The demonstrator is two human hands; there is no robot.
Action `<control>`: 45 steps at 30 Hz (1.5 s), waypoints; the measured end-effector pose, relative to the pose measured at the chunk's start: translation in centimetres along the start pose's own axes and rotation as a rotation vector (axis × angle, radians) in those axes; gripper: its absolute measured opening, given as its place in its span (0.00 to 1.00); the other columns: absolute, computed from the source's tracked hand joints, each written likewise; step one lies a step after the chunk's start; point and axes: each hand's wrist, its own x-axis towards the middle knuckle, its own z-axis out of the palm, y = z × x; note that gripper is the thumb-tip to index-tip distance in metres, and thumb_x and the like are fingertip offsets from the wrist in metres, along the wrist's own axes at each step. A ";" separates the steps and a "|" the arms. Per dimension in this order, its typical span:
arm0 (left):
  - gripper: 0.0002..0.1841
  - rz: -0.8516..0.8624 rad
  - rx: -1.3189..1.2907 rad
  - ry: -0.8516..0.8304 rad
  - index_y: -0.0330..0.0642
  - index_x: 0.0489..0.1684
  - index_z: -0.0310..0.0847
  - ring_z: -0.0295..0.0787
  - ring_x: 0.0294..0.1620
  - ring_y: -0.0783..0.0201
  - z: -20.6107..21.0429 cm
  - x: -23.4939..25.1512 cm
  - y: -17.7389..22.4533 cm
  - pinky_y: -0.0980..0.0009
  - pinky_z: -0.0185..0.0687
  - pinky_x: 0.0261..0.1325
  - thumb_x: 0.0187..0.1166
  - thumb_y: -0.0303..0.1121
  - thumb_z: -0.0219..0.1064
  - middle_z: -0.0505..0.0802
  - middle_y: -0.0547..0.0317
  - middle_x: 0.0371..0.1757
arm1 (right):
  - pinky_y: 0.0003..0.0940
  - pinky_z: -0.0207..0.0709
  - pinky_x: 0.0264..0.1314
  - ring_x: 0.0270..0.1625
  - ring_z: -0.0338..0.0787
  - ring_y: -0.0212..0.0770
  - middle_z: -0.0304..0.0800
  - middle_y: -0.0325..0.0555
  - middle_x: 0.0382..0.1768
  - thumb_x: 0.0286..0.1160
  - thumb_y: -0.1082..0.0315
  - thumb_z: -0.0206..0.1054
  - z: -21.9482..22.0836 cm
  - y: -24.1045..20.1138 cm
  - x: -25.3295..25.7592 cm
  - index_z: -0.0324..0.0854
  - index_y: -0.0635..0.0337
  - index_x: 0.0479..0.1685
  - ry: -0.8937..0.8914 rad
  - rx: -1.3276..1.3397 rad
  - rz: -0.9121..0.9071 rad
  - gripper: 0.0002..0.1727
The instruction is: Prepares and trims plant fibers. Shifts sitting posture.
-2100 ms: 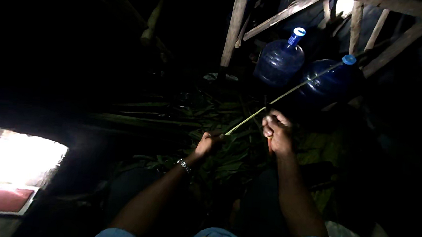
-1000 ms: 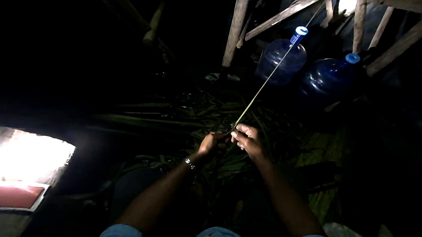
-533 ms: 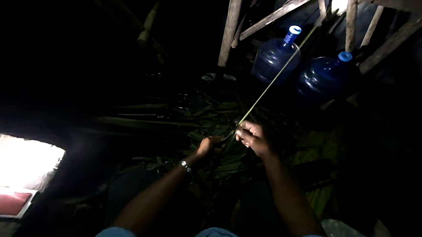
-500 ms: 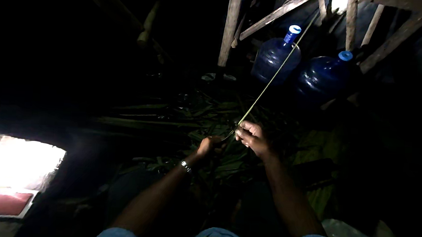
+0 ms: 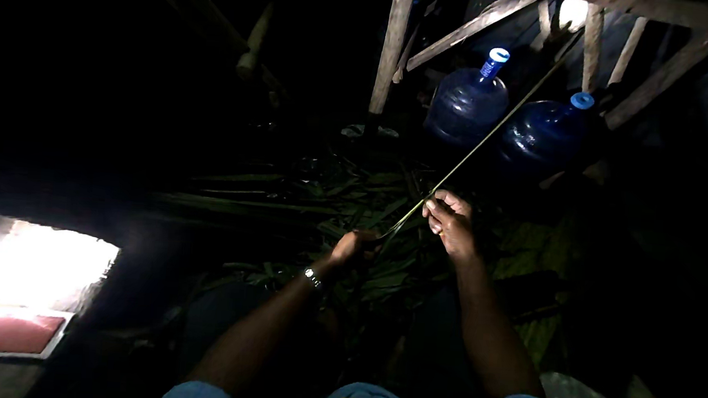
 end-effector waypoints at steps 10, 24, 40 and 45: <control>0.17 -0.101 0.138 -0.022 0.43 0.32 0.75 0.68 0.13 0.76 -1.5 0.4 0.3 0.82 0.66 0.15 0.93 0.32 0.43 0.76 0.67 0.19 | 0.13 0.64 0.13 0.12 0.67 0.22 0.82 0.33 0.27 0.86 0.77 0.51 -7.0 -2.1 1.1 0.78 0.56 0.52 0.366 0.209 -0.062 0.11; 0.10 0.580 -0.171 0.144 0.45 0.50 0.81 0.90 0.46 0.64 -3.6 2.5 -0.7 0.62 0.88 0.55 0.86 0.27 0.52 0.92 0.59 0.46 | 0.19 0.66 0.16 0.15 0.69 0.25 0.82 0.37 0.26 0.85 0.73 0.57 0.1 -0.8 -1.4 0.77 0.58 0.62 -0.108 0.092 0.155 0.12; 0.13 0.380 -0.322 0.414 0.39 0.61 0.78 0.82 0.25 0.68 -3.5 3.4 0.0 0.73 0.84 0.31 0.93 0.36 0.52 0.86 0.59 0.34 | 0.17 0.62 0.14 0.12 0.68 0.24 0.86 0.43 0.25 0.81 0.78 0.64 4.9 2.7 -1.4 0.76 0.63 0.69 0.037 0.182 0.388 0.18; 0.08 0.493 -0.328 0.617 0.40 0.52 0.78 0.87 0.26 0.66 -5.4 3.0 1.3 0.70 0.88 0.32 0.91 0.34 0.57 0.88 0.59 0.31 | 0.18 0.63 0.13 0.12 0.69 0.26 0.84 0.44 0.26 0.82 0.80 0.63 4.1 2.9 -1.2 0.67 0.58 0.77 0.084 0.216 0.367 0.25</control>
